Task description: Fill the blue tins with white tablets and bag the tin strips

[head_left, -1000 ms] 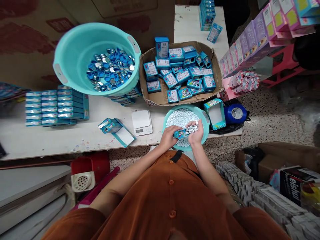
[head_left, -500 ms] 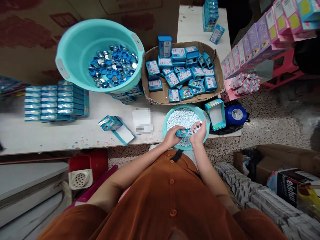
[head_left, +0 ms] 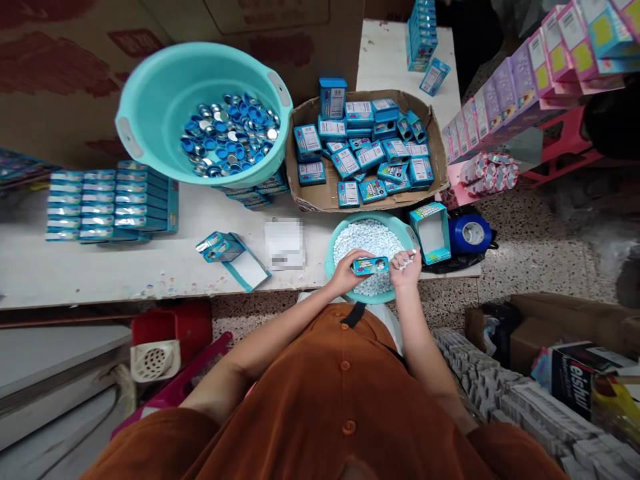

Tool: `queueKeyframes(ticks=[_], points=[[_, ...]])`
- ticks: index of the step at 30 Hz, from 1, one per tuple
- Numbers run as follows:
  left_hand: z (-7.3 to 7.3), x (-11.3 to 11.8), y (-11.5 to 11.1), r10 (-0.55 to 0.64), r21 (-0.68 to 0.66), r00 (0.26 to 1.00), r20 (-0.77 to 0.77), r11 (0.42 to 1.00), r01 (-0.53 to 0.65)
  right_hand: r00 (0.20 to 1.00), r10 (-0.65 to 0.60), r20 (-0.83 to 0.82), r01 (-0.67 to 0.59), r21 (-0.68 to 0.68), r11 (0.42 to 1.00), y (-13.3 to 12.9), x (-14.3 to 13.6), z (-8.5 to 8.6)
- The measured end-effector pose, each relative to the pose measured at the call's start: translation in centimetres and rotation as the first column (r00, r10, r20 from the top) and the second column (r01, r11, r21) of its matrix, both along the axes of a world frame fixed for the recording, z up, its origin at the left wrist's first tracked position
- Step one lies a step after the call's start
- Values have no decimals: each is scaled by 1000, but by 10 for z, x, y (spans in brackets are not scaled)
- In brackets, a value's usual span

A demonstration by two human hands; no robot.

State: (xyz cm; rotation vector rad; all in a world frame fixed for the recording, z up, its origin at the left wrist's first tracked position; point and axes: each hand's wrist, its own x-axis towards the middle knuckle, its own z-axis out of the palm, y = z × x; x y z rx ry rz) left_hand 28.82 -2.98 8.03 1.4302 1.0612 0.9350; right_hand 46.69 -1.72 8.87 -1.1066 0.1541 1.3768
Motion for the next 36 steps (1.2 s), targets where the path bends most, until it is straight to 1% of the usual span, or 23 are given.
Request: queueKeyframes(ticks=[2, 4, 5, 6, 7, 9, 11, 12, 13, 15, 16, 17, 19, 21, 23, 26, 28, 30, 32, 33, 34, 35, 36], points=[[-1, 2, 1, -11, 10, 1000, 12, 1000, 11, 995, 4, 100, 4, -85, 996, -2, 3, -11], [-1, 3, 1, -37, 19, 999, 20, 999, 36, 968, 27, 250, 17, -174, 985, -6, 5, -23], [-1, 3, 1, -49, 21, 999, 22, 999, 49, 935, 59, 349, 17, -210, 978, -8, 6, -28], [-1, 3, 2, -51, 21, 998, 21, 998, 51, 884, 110, 454, 0, -235, 972, -11, 7, -34], [-1, 2, 2, -43, 22, 999, 18, 999, 42, 812, 179, 556, -38, -255, 966, -13, 8, -39], [-2, 0, 3, -16, 23, 1000, 8, 1000, 16, 612, 322, 722, -147, -295, 944, -19, 11, -46], [-4, -3, 2, -7, 9, 1000, 3, 1000, 7, 413, 399, 819, -233, -328, 915, -23, 13, -50], [-6, -4, 1, 14, -11, 1000, 9, 1000, -14, 347, 408, 844, -255, -334, 907, -24, 13, -50], [-7, -6, 0, 54, -38, 998, 18, 998, -54, 309, 406, 860, -272, -329, 904, -25, 12, -50], [-8, -9, -2, 151, -90, 988, 40, 985, -147, 292, 386, 875, -292, -303, 907, -26, 8, -48], [-7, -10, -3, 178, -104, 983, 49, 980, -172, 283, 377, 882, -286, -298, 911, -26, 5, -48], [-5, -12, -4, 182, -107, 982, 55, 979, -176, 261, 373, 890, -269, -304, 914, -26, 3, -48], [2, -16, -7, 174, -89, 983, 62, 982, -168, 172, 389, 905, -212, -352, 912, -27, -1, -49], [9, -22, -9, 175, -50, 983, 63, 984, -172, 83, 452, 888, -155, -436, 886, -29, -1, -53], [16, -29, -12, 165, -16, 984, 60, 986, -165, 30, 502, 864, -112, -497, 861, -33, 0, -60], [20, -43, -18, 218, -19, 976, 17, 976, -218, -33, 467, 884, -98, -468, 878, -38, 0, -69], [21, -53, -22, 240, -7, 971, -17, 971, -241, -67, 435, 898, -137, -440, 887, -41, -3, -72], [23, -64, -26, 203, 34, 978, -35, 979, -202, -97, 430, 897, -186, -441, 878, -43, -11, -69], [24, -76, -31, 209, 59, 976, -57, 977, -206, -105, 401, 910, -235, -414, 879, -45, -26, -59], [24, -81, -33, 244, 60, 967, -77, 969, -240, -81, 373, 924, -267, -380, 886, -46, -37, -52], [23, -86, -35, 291, 56, 951, -100, 956, -287, -32, 342, 939, -309, -334, 890, -47, -50, -44], [23, -90, -37, 342, 48, 932, -118, 940, -338, 40, 318, 947, -363, -283, 888, -49, -66, -35], [23, -94, -40, 389, 38, 912, -128, 921, -388, 132, 313, 941, -424, -232, 875, -52, -85, -27]])
